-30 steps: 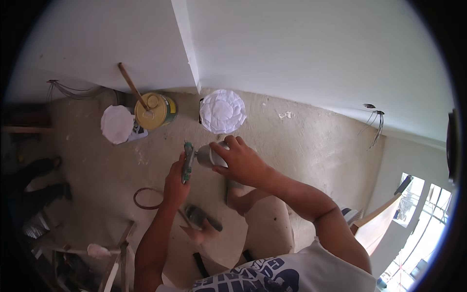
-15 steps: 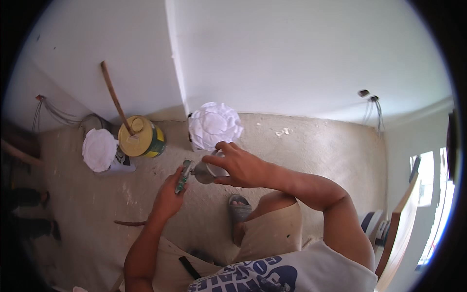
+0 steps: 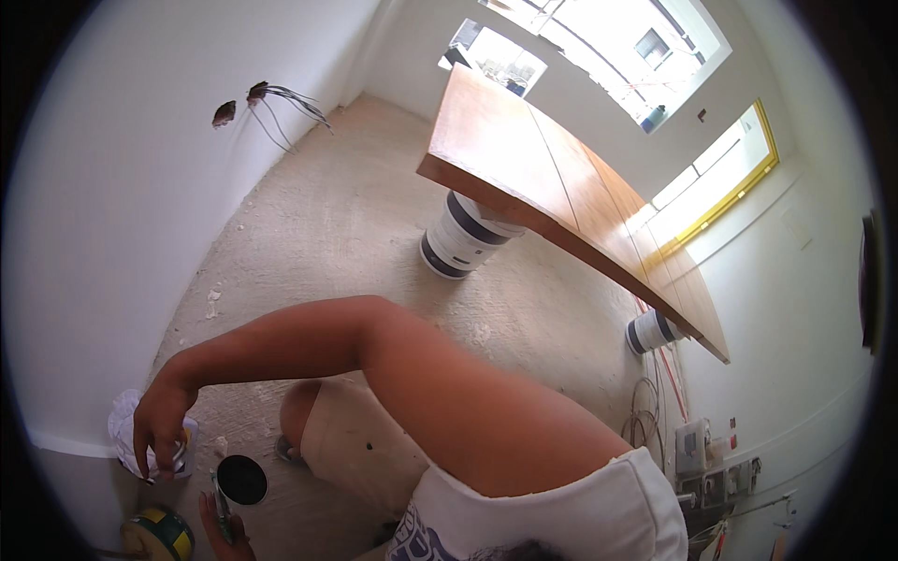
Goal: The person uses a spray gun to apply a finish to a large wooden tabletop. They refill the spray gun's container from a metal can and continue spraying the surface evenly.
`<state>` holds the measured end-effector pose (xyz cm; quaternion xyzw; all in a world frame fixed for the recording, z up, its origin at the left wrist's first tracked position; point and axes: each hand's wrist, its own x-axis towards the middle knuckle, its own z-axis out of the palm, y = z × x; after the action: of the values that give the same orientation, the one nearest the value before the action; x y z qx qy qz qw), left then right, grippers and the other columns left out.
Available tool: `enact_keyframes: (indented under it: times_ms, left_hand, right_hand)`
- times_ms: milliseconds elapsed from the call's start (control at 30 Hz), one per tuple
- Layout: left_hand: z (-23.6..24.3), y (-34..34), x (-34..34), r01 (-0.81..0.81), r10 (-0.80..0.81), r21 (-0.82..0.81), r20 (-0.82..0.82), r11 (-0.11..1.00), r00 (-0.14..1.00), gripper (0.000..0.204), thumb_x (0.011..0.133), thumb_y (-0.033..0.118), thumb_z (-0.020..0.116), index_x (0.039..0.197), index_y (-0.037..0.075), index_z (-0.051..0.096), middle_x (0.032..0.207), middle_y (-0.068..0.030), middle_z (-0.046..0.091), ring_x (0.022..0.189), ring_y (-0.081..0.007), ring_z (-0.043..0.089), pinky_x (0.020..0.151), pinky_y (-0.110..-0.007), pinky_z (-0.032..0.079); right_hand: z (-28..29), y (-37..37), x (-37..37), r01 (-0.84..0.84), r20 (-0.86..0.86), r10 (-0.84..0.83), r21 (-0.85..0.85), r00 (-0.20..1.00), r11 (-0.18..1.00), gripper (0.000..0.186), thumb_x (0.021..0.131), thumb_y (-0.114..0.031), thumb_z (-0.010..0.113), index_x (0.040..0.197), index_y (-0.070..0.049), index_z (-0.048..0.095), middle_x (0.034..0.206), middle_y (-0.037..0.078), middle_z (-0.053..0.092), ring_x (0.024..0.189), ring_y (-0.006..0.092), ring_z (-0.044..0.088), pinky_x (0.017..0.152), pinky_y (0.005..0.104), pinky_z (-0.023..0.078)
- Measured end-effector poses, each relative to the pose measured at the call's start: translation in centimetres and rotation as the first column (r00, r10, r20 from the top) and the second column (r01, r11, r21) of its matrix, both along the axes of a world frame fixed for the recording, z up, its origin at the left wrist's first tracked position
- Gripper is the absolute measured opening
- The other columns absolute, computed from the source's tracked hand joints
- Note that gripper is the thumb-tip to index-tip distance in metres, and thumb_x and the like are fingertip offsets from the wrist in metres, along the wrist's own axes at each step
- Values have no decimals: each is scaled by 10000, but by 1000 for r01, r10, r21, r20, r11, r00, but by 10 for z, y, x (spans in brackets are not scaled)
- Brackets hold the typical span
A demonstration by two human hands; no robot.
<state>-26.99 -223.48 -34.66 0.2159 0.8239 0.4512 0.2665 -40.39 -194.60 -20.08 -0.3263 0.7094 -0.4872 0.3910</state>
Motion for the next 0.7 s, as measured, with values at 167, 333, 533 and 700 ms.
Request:
enact_keyframes:
  times_ms: [167,333,533,700]
  left_hand:
    - [53,31,21,98,-90,26,-235,995,968,596,1012,56,561,1578,62,373,1563,-231,433,1266,-373,552,1022,-430,451]
    - [47,24,22,205,-200,-14,-287,979,937,541,1010,63,578,1532,35,439,1602,-267,346,1441,-416,402,1103,-449,390]
    - [39,7,27,84,-87,-33,-108,996,990,506,1025,121,594,1504,17,469,1592,-232,373,1390,-406,438,1106,-417,388]
    - [27,-12,35,-150,149,-4,-33,989,988,596,931,19,631,1508,95,501,1502,-221,490,1410,-372,455,1165,-421,340]
  right_hand:
    - [-76,-27,-9,-224,492,107,185,864,957,459,961,-434,707,1277,-103,671,1207,72,688,1113,207,652,912,348,531]
    - [-123,-39,13,-241,654,88,148,751,959,498,974,-475,681,1294,-93,654,1212,96,690,1102,205,660,914,337,540]
    - [-114,-54,8,-198,498,71,208,864,958,617,929,-533,716,1277,-29,641,1207,147,692,1049,218,682,874,357,561]
    - [-88,-48,-46,288,-139,-289,-26,947,957,483,945,-421,705,1105,35,705,995,140,747,853,214,722,736,375,575]
